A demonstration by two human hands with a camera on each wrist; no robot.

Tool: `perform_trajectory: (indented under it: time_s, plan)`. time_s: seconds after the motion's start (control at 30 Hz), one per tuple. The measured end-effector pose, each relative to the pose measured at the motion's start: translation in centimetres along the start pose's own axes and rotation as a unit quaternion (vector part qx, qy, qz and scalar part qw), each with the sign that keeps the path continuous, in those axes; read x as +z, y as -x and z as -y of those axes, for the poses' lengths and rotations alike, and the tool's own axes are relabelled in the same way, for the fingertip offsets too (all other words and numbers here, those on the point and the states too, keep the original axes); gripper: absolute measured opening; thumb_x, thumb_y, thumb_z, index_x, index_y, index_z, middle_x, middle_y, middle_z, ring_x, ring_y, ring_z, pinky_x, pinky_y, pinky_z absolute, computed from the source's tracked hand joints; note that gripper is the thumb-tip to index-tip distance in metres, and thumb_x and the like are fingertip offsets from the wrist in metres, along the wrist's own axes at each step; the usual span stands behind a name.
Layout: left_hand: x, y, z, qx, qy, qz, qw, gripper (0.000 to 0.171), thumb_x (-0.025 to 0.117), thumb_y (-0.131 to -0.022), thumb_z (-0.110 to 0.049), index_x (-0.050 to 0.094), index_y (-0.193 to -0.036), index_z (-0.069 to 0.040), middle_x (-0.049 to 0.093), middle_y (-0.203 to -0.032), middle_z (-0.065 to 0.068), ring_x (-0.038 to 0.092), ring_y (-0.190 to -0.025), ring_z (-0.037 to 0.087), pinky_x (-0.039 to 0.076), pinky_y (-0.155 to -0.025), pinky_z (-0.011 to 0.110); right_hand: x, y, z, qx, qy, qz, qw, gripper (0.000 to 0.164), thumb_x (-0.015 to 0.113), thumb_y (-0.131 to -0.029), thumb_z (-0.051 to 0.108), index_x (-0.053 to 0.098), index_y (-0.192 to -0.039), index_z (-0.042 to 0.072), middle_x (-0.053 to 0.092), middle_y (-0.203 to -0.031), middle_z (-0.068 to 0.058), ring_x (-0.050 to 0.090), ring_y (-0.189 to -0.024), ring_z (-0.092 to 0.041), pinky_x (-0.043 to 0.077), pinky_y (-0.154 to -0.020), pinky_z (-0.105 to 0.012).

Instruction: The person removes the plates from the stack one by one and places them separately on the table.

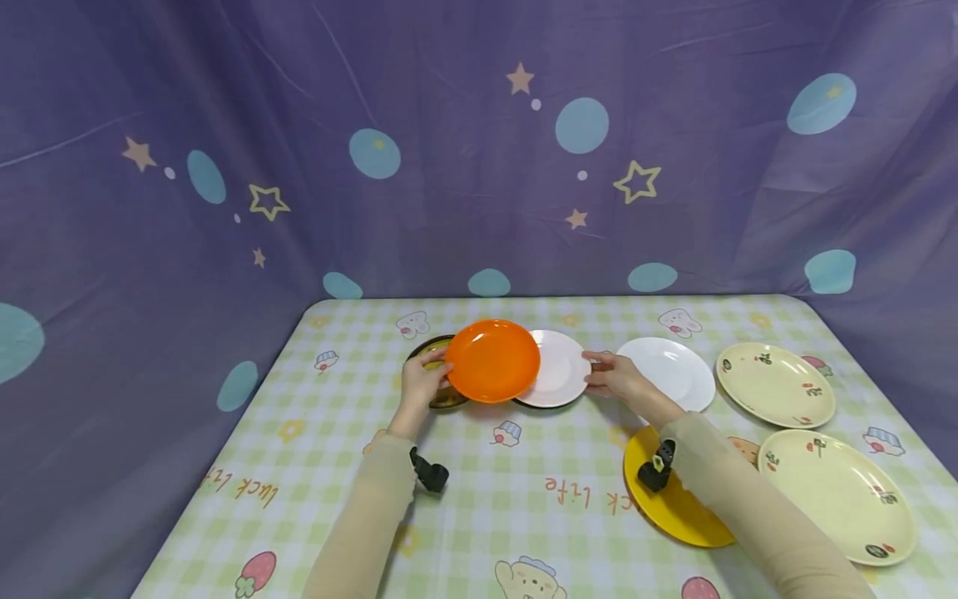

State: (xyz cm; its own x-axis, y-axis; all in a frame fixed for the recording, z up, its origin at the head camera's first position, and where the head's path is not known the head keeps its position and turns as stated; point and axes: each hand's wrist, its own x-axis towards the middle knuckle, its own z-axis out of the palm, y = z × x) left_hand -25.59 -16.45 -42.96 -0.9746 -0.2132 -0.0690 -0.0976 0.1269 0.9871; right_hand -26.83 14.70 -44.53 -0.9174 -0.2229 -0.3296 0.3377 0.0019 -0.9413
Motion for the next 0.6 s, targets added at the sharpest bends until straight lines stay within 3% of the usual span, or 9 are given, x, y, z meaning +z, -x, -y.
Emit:
perform_trajectory:
  time_s: [0.23,0.6]
  plan:
    - [-1.2,0.1,-0.1,-0.006,0.005,-0.016,0.9998,0.033,0.057,-0.08,0.006,0.058,-0.113,0.002,0.055,-0.103,0.016,0.058,-0.055,0.004,0.054,-0.065,0.031,0.0,0.0,0.0,0.001,0.01,-0.001,1.0,0.056,0.046,-0.085,-0.011,0.026,-0.136,-0.004,0.03,-0.131,-0.033,0.057,-0.082,-0.014,0.046,-0.086,-0.037]
    - [-3.4,0.0,0.2,-0.008,0.039,-0.018,0.999,0.035,0.053,-0.083,0.006,0.053,-0.118,0.006,0.049,-0.106,0.016,0.058,-0.057,0.002,0.051,-0.056,0.016,0.0,0.0,0.1,0.009,0.014,-0.003,1.0,0.055,0.046,-0.085,-0.01,0.027,-0.137,-0.003,0.029,-0.133,-0.031,0.057,-0.081,-0.013,0.046,-0.086,-0.037]
